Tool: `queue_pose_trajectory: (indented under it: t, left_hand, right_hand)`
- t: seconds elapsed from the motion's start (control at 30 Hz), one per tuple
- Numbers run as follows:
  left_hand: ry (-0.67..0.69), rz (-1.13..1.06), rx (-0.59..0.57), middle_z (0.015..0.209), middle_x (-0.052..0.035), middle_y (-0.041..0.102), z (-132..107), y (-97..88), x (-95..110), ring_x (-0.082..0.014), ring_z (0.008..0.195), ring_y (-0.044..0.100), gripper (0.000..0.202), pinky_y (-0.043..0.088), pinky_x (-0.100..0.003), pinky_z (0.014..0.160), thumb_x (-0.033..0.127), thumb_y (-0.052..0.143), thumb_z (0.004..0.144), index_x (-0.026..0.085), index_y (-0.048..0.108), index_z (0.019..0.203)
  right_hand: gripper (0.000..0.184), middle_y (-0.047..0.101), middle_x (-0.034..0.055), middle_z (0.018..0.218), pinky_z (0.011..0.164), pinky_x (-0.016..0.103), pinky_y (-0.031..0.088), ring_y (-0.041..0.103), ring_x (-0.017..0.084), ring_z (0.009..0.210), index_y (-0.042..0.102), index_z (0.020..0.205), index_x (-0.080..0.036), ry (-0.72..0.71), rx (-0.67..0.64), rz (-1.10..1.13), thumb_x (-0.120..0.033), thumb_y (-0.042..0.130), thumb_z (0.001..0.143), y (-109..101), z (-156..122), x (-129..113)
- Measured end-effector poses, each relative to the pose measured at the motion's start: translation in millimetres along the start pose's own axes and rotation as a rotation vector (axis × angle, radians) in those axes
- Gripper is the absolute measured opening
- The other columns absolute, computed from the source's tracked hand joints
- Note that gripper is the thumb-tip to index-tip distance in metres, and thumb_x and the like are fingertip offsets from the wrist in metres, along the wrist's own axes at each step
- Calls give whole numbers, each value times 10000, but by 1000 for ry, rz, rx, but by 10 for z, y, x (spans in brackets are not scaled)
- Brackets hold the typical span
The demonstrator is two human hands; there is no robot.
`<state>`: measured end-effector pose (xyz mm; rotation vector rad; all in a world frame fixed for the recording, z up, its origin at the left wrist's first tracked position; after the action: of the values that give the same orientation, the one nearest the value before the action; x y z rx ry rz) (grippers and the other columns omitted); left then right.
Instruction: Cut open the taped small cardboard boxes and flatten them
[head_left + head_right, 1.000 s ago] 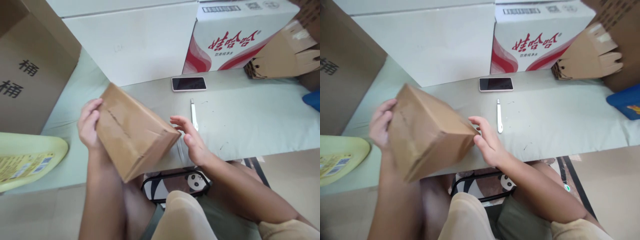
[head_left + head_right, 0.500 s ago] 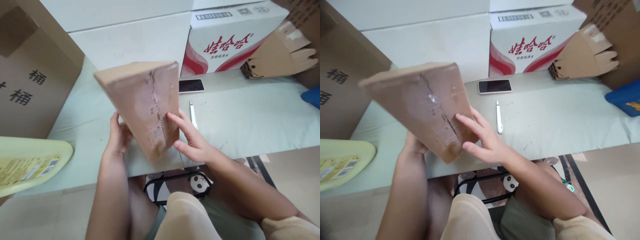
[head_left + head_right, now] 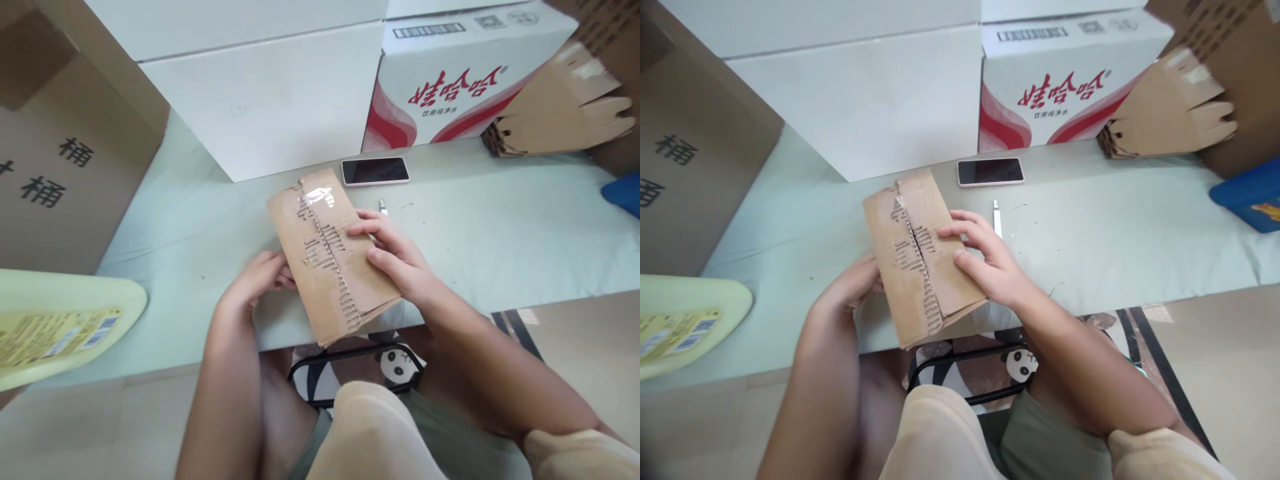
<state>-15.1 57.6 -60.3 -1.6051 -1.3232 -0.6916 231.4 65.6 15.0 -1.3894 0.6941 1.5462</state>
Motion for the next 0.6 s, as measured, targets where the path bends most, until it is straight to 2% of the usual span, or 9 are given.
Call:
queue_pose_trajectory:
  t: [0.03, 0.1, 0.17, 0.23, 0.3, 0.4, 0.47, 0.6]
  left_hand:
    - [-23, 11, 16, 718, -75, 742, 28, -27, -27, -217, 580, 648, 276, 442, -289, 471, 454, 741, 772, 185, 741, 834]
    - [14, -59, 146, 793, -74, 740, 91, -173, -12, -188, 608, 636, 305, 438, -279, 503, 483, 682, 825, 192, 717, 911]
    - [199, -238, 306, 977, -86, 751, 106, -356, 101, -205, 772, 700, 416, 513, -298, 612, 587, 626, 861, 238, 685, 1080]
    - [457, -397, 378, 1227, -100, 723, 42, -471, 256, -256, 1060, 725, 585, 581, -358, 803, 726, 622, 823, 312, 638, 1236]
    - [660, -425, 333, 1407, -89, 656, -50, -453, 397, -298, 1295, 649, 708, 563, -423, 1009, 794, 675, 757, 374, 606, 1323]
    - [756, -335, 236, 1464, -76, 629, -136, -316, 485, -319, 1391, 580, 692, 477, -467, 1166, 682, 791, 742, 378, 619, 1340]
    - [764, -307, 212, 1429, -74, 647, -158, -255, 483, -325, 1369, 586, 649, 471, -492, 1176, 604, 805, 764, 361, 617, 1336]
    - [773, -297, 235, 1332, -70, 660, -154, -229, 440, -348, 1301, 607, 612, 508, -538, 1135, 582, 767, 785, 346, 594, 1322]
  right_hand:
    - [419, 464, 137, 1585, 1173, 549, 487, 455, 331, 1528, 652, 1244, -275, 30, -14, 18, -588, 609, 969, 2, 8, 42]
    - [393, 437, 133, 1597, 1147, 547, 505, 494, 324, 1484, 630, 1220, -276, 68, -37, 53, -562, 638, 950, 5, 15, 95]
    - [390, 421, 129, 1602, 1135, 536, 513, 500, 316, 1468, 614, 1214, -279, 78, -75, 71, -556, 656, 942, 25, 9, 99]
    - [398, 411, 128, 1594, 1142, 530, 503, 481, 313, 1481, 610, 1214, -280, 79, -148, 78, -566, 666, 942, 87, -9, 78]
    - [407, 396, 131, 1592, 1155, 524, 488, 443, 314, 1513, 605, 1228, -280, 81, -241, 79, -566, 670, 946, 179, -33, 57]
    - [398, 376, 132, 1593, 1172, 524, 463, 378, 316, 1553, 583, 1245, -281, 77, -304, 79, -525, 674, 943, 268, -50, 40]
    - [368, 371, 125, 1596, 1187, 538, 439, 362, 317, 1558, 566, 1249, -286, 79, -298, 91, -468, 648, 940, 288, -53, 43]
    - [347, 380, 91, 1614, 1211, 558, 392, 364, 322, 1547, 566, 1236, -298, 105, -260, 107, -389, 583, 902, 304, -71, 75]
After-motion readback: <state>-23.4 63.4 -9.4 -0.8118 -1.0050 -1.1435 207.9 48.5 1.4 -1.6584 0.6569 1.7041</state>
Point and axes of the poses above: each hand's wrist, its own z-axis towards the middle knuckle, its own y-axis out of the palm, x = y × z, the point moved 9 cm from there along z, towards the middle knuckle
